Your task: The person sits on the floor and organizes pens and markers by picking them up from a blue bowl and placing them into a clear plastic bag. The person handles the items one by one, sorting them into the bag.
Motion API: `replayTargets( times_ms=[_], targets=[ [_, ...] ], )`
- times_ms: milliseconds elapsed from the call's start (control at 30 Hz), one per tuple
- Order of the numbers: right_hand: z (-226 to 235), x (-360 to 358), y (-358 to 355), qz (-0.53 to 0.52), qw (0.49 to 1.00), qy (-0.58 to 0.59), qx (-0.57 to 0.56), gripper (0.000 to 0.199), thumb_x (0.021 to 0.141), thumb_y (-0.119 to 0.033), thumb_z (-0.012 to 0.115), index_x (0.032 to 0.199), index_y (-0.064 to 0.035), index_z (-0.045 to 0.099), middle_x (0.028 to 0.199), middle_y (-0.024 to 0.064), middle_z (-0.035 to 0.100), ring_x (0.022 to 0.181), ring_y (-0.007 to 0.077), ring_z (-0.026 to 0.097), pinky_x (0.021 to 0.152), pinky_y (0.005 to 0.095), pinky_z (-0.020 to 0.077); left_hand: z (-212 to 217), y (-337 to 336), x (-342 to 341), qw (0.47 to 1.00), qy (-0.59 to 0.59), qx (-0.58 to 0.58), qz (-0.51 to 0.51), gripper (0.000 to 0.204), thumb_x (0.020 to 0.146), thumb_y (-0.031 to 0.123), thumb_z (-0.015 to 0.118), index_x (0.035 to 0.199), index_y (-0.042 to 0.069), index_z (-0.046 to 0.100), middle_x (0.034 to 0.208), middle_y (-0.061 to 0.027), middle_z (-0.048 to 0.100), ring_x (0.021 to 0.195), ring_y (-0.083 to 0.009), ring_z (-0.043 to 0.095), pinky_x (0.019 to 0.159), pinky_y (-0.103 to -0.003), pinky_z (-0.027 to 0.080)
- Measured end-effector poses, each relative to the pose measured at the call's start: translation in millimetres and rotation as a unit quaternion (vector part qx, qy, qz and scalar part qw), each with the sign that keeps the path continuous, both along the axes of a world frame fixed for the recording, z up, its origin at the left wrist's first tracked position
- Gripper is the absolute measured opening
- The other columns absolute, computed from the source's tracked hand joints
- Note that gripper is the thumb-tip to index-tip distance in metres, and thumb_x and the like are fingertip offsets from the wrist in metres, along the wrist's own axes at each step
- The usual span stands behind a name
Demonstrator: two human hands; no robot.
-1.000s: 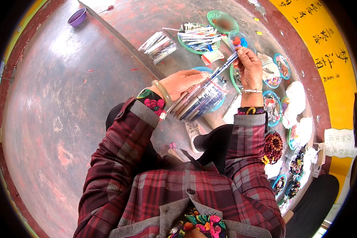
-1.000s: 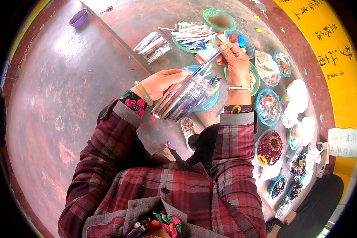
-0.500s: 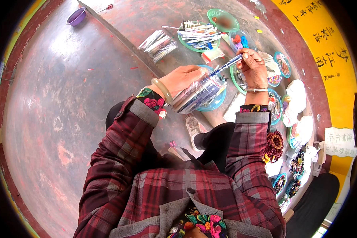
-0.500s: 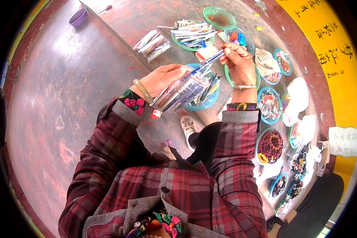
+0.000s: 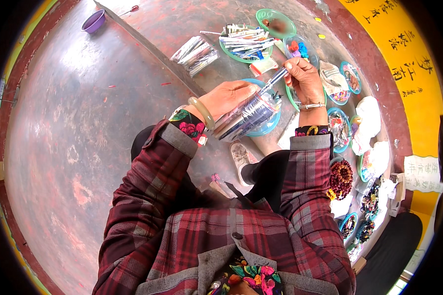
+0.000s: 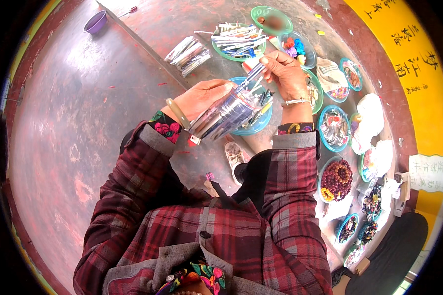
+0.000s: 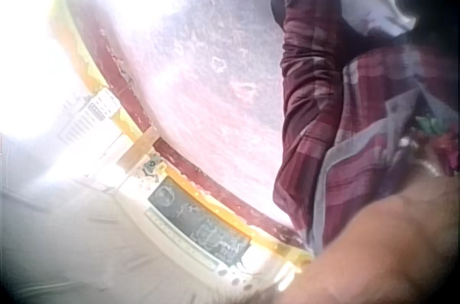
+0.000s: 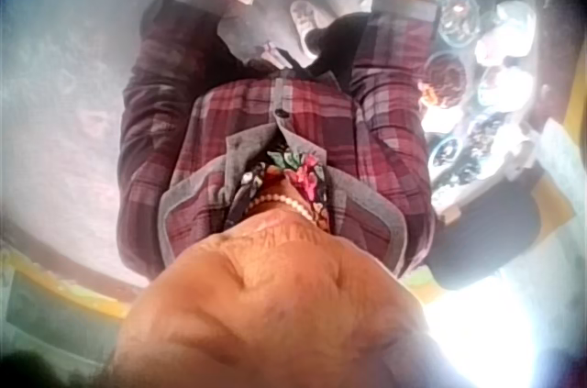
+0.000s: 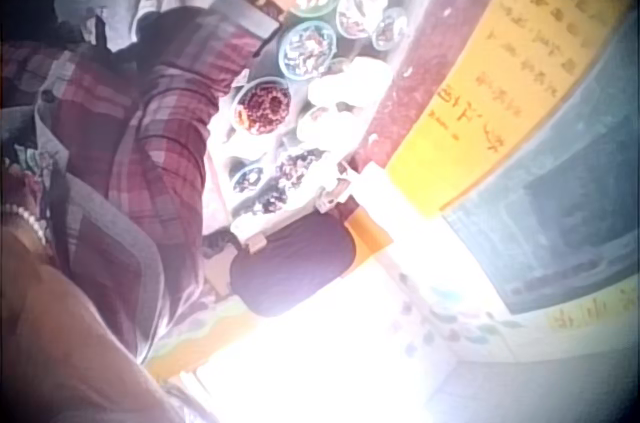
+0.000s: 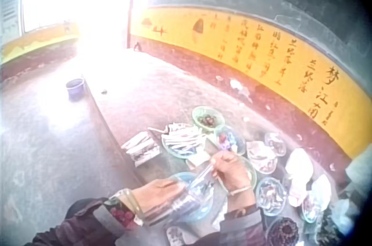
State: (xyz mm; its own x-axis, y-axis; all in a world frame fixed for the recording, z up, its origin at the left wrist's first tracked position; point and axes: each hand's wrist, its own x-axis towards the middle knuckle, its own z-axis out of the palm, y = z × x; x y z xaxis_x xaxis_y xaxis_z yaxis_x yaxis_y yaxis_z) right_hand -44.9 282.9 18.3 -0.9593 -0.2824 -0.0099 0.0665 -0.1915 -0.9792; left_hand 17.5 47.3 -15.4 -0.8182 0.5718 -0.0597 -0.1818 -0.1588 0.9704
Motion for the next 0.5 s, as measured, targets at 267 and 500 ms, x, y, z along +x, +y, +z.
replayTargets(
  times_ms=[267,500],
  targets=[
    [8.3,13.9,-17.0,0.060,0.998,0.004,0.019,0.017,0.076,-0.007,0.072,0.091,0.0001,0.068,0.077,0.0041,0.066,0.061,0.0086,0.056,0.058,0.0200,0.0452,7.5,-0.8,0.0,0.999,0.008,-0.003,0.046,0.036,0.098,0.024,0.044,0.119,-0.004,0.053,0.108,-0.0052,0.058,0.096,-0.0078,0.053,0.086,-0.023,0.044],
    [0.4,10.3,-25.2,0.069,0.997,-0.002,0.033,0.020,0.074,-0.006,0.074,0.091,0.0013,0.069,0.077,0.0043,0.066,0.063,0.0089,0.057,0.060,0.0204,0.0458,2.7,-1.8,-3.5,0.998,-0.014,0.011,0.058,0.035,0.098,0.023,0.044,0.119,-0.004,0.053,0.105,-0.0043,0.059,0.094,-0.0075,0.054,0.084,-0.023,0.045]
  ],
)
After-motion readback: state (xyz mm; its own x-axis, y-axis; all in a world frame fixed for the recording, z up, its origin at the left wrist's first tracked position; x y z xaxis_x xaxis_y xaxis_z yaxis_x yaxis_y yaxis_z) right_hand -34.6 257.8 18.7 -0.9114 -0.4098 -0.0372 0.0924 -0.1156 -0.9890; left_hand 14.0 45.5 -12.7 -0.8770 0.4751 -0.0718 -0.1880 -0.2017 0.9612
